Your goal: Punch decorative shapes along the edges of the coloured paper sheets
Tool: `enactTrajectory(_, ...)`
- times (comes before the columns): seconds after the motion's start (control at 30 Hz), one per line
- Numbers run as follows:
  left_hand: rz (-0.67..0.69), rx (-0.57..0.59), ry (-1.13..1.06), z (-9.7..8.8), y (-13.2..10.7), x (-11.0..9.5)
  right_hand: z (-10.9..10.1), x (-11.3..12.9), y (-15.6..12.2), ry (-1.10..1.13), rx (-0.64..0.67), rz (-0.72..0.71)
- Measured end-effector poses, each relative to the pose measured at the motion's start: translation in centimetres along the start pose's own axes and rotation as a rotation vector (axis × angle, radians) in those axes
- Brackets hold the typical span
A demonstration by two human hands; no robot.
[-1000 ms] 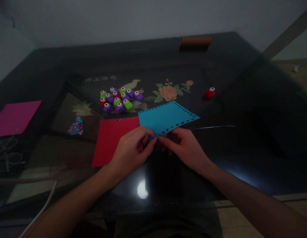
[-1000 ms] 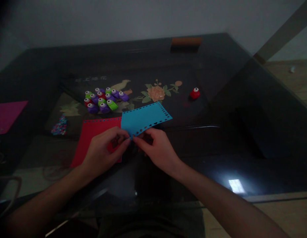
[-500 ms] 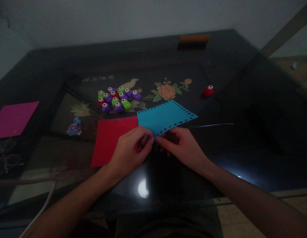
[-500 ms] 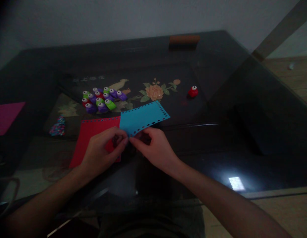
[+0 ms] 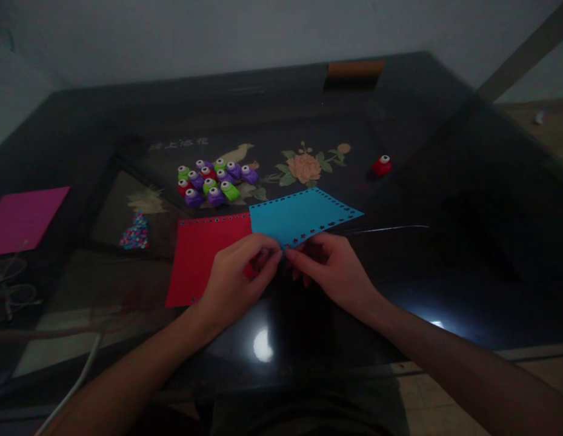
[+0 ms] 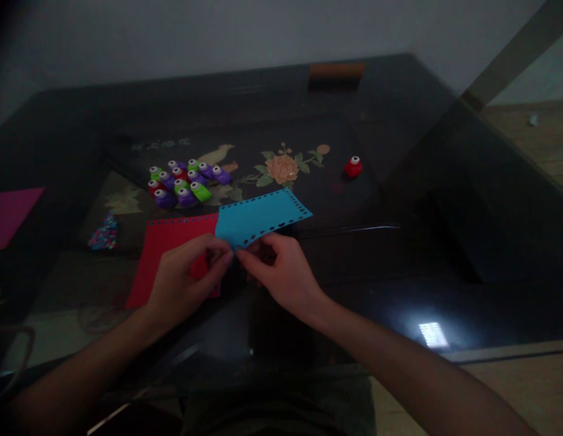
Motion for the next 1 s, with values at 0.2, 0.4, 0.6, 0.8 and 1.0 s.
enactTrajectory(0.2,-0.009,-0.033,0.001,-0.1,-0.2,0.1,0.1,-0.3,0.0,0.103,-0.024,0.000)
enactTrajectory(0.4,-0.056,-0.037,-0.026,-0.1,-0.1,0.2,0.2,-0.4,-0.2,0.127,-0.025,0.003)
enactTrajectory(0.6,-0.109,-0.033,-0.076,0.0,-0.2,0.8,0.1,-0.2,-0.1,0.146,-0.021,-0.012)
enactTrajectory(0.8,-0.186,-0.101,-0.230,-0.7,-0.3,1.5,-1.4,0.7,0.3,0.116,-0.127,-0.102)
enactTrajectory(1.0,-0.210,-0.109,-0.248,-0.3,0.0,2.5,-3.7,2.2,0.6,0.184,-0.291,-0.242)
Point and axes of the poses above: each hand's wrist, its own y-axis towards the middle knuckle, its own z-axis out of the palm, x = y × z, the point moved 6 cm from there along y, towards the middle knuckle, and after that the axes turned 13 degrees about y, right-handed, at the moved point
